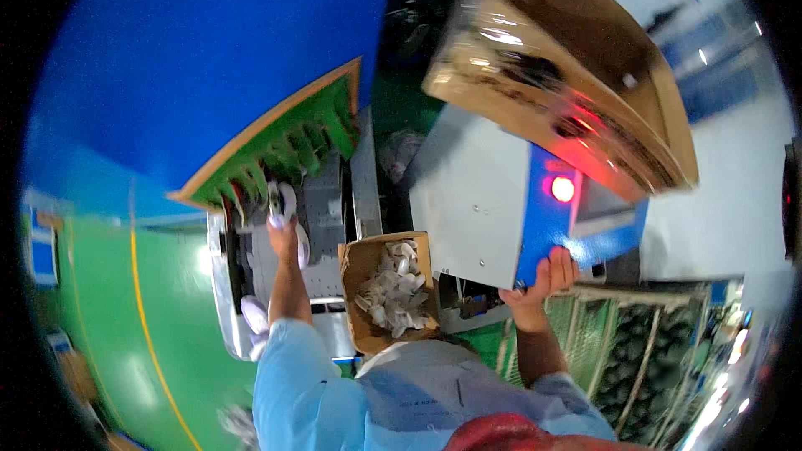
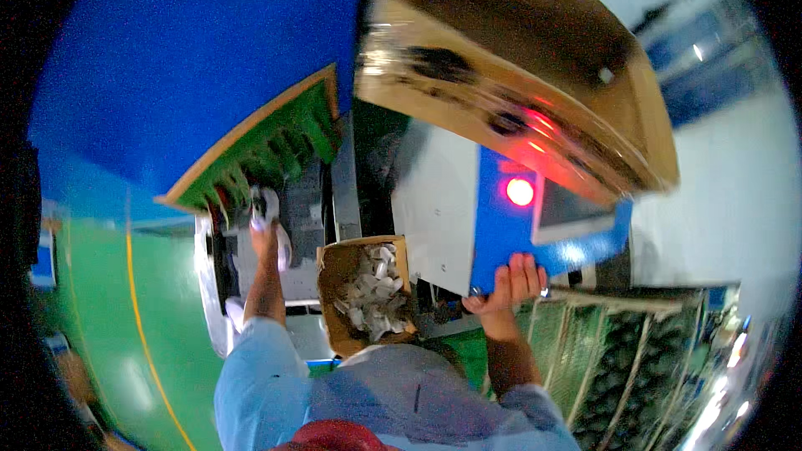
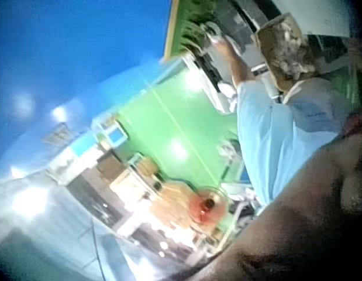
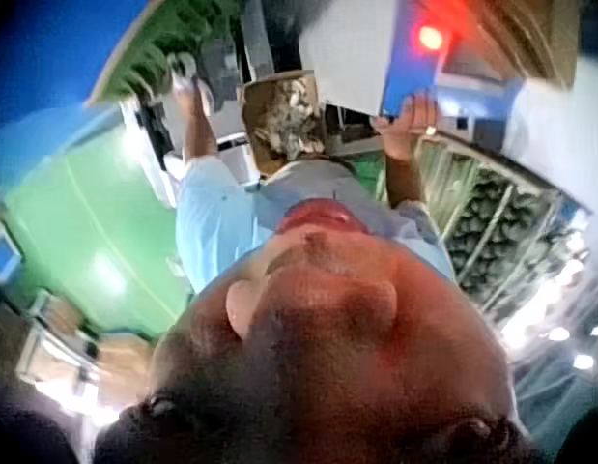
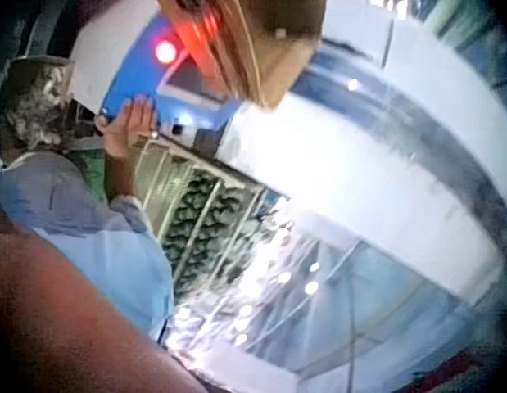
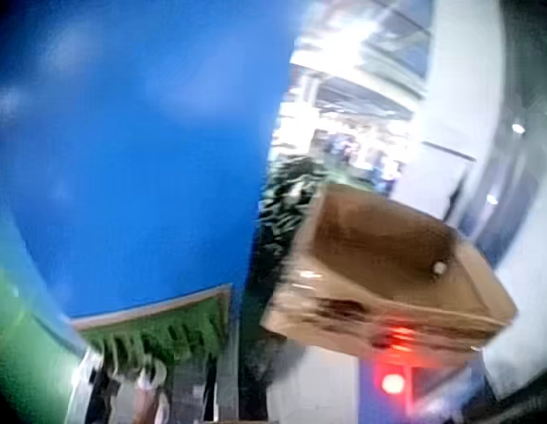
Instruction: The person takes a white shoe and a green shoe-last from a rack and inserts the last into the shoe using a machine. They then place the lasted shoe onto a conveyor belt.
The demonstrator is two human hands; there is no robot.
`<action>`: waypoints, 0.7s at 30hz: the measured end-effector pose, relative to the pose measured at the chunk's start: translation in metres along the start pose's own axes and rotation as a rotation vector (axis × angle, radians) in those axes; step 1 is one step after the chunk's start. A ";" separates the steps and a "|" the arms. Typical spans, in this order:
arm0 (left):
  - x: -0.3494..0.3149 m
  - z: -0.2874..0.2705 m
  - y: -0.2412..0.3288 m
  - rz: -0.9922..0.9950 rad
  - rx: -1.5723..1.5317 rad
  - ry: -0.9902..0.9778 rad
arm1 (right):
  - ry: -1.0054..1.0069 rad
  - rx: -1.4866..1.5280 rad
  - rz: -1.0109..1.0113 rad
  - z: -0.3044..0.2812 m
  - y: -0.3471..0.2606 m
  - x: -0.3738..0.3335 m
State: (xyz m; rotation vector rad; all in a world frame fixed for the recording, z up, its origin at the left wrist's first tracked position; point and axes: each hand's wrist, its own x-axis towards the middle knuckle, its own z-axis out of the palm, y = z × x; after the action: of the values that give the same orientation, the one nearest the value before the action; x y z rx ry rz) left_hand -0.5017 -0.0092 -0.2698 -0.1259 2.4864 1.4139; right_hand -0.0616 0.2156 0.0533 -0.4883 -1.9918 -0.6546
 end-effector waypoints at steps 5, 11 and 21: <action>-0.043 -0.045 0.042 -0.051 -0.208 -0.304 | 0.054 0.109 0.163 -0.020 -0.002 0.024; -0.207 -0.120 0.079 -0.091 -0.888 -0.650 | -0.143 0.592 0.344 -0.088 -0.027 0.025; -0.467 -0.106 0.169 0.285 -0.761 -1.403 | -0.631 2.270 1.194 -0.140 0.007 -0.009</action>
State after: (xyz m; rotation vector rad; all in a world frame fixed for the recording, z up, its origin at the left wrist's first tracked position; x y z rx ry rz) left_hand -0.1110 -0.0405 0.0525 0.7995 0.8133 1.5911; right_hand 0.0405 0.1326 0.1039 -0.2027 -1.2412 2.4039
